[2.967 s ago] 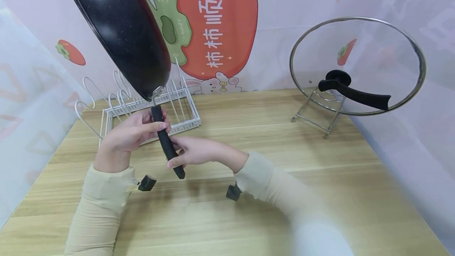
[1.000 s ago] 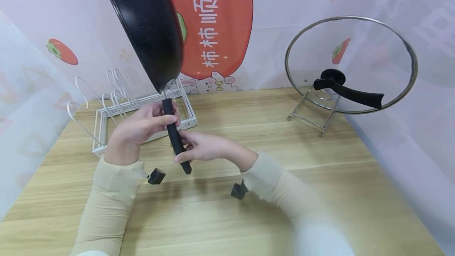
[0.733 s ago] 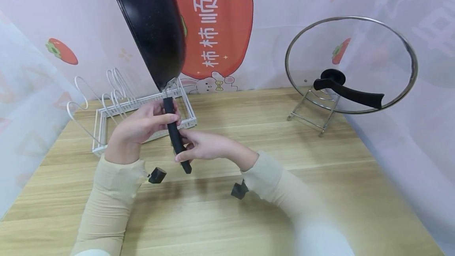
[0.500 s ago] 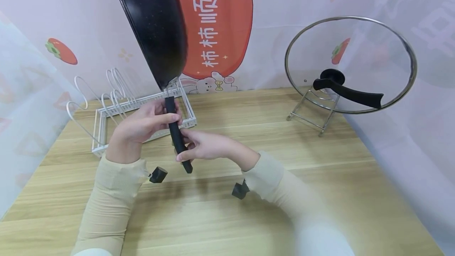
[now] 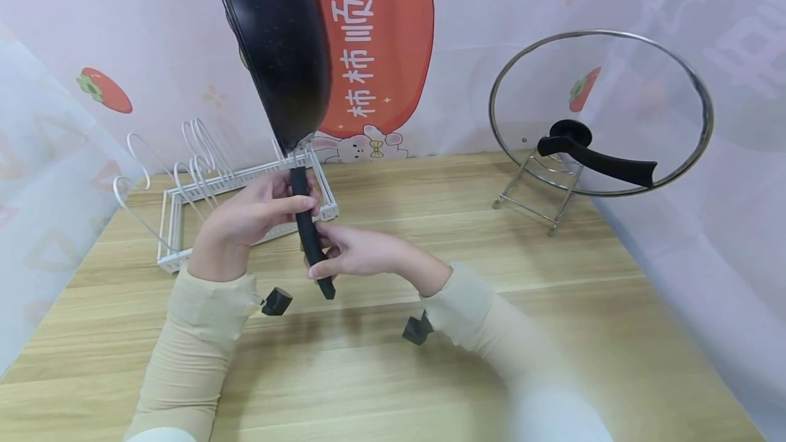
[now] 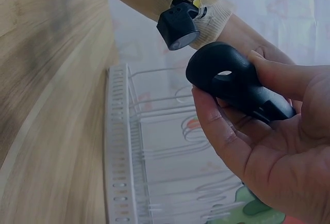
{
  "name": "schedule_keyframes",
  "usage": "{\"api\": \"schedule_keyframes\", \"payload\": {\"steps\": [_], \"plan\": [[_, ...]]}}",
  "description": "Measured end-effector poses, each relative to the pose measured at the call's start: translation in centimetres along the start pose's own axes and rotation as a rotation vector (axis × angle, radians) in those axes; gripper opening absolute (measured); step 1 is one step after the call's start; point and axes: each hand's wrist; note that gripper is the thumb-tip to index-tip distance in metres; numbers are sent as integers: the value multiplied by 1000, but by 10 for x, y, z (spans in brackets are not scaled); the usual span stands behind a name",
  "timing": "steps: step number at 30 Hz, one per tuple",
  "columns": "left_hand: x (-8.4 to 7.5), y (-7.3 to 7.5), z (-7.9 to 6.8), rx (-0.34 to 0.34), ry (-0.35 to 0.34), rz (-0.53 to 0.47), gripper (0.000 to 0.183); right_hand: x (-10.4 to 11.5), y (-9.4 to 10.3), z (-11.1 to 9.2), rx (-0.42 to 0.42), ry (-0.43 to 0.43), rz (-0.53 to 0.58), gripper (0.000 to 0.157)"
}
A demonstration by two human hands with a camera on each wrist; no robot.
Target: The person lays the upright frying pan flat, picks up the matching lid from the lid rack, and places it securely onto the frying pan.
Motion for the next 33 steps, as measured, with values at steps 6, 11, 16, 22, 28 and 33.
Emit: {"api": "schedule_keyframes", "payload": {"steps": [6, 11, 16, 22, 28, 33], "plan": [[-1, -3, 1, 3, -11, 0, 22, 0, 0, -2, -20, -16, -3, 35], [-1, -5, 2, -2, -16, -1, 21, 0, 0, -4, -26, -15, -8, 35], [0, -8, 4, -7, -10, -14, 22, -2, 1, -6, -29, -11, -16, 34], [0, -12, 7, -4, -22, -24, 21, -3, 1, -8, -37, -1, -17, 34], [3, -15, 11, 12, -16, -24, 18, -6, 0, -10, -64, -7, -31, 34], [2, -18, 12, 24, -2, -27, 19, -6, -3, -12, -84, 8, -75, 29]]}}
Point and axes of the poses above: each hand's wrist, its own z-axis towards the middle knuckle, its own y-axis out of the back of the hand, x = y × z, and after that the axes turned 8 degrees about -y, right-handed
